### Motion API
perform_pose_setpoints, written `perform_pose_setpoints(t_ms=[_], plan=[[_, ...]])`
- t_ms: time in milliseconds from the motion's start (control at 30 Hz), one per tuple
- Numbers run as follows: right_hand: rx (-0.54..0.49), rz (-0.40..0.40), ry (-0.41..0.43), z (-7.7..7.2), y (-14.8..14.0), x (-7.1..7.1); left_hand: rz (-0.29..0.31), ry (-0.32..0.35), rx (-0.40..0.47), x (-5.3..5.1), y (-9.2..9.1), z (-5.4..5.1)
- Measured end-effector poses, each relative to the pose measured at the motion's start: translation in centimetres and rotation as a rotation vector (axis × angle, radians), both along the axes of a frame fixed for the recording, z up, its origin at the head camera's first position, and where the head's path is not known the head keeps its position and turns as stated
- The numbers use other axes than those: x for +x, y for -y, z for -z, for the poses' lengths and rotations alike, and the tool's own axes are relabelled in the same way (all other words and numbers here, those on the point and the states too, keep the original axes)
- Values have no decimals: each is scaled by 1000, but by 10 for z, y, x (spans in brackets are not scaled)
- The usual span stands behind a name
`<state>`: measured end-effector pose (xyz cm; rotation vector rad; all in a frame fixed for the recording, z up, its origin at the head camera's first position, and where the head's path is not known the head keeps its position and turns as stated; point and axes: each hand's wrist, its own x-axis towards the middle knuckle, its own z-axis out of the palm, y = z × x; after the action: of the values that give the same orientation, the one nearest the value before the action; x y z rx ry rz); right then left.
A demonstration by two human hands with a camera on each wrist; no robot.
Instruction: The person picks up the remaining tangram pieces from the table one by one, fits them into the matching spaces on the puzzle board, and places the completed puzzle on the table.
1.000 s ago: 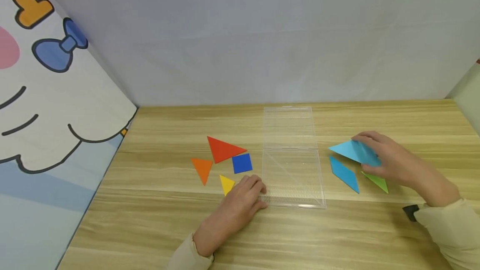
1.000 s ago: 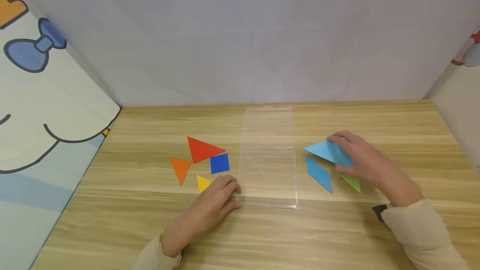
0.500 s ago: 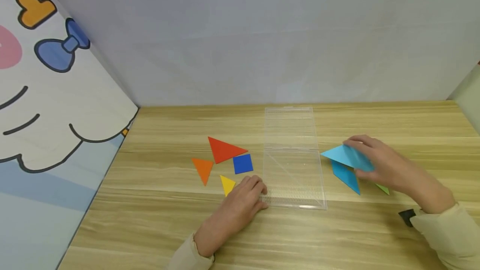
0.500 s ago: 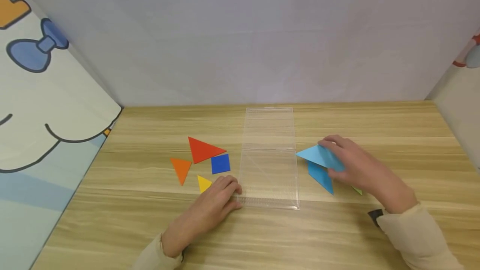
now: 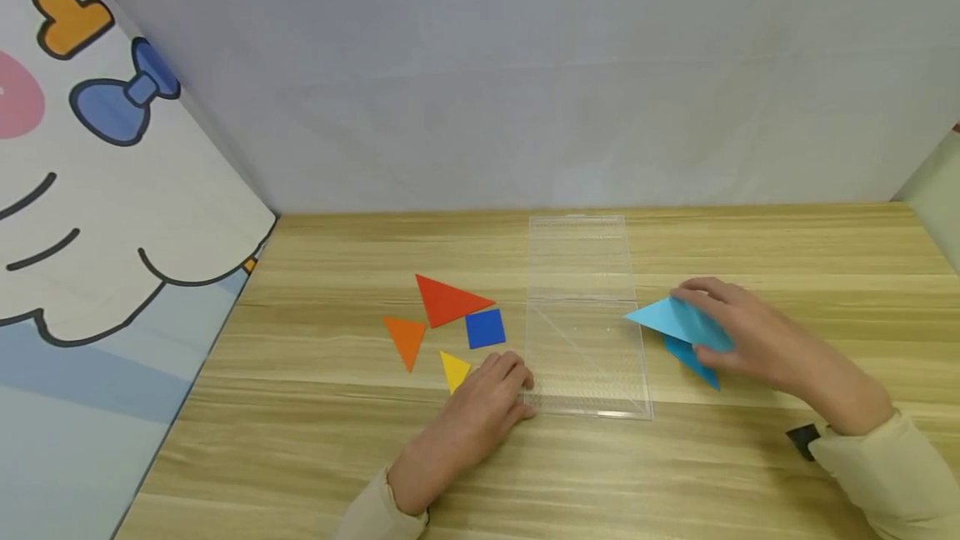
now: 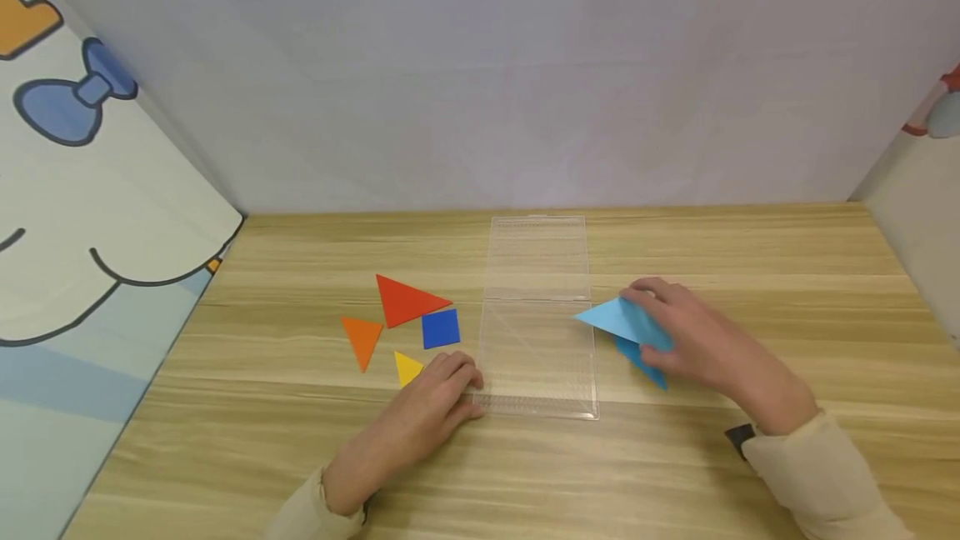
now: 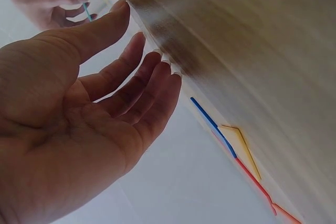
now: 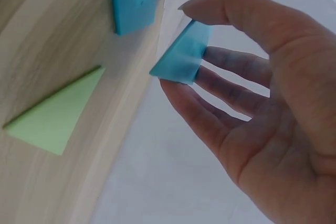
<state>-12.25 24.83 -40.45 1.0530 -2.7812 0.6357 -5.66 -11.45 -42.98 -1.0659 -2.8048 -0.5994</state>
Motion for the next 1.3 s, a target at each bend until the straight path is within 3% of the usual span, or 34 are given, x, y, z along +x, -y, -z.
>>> perform_pose_setpoints(t_ms=[733,1300], plan=[[-43,-134,-112,11,27,10,-6,22,-2,1,0,-2],[-2,-181,-11,8,54,20,-10,11,-11,2,0,-2]])
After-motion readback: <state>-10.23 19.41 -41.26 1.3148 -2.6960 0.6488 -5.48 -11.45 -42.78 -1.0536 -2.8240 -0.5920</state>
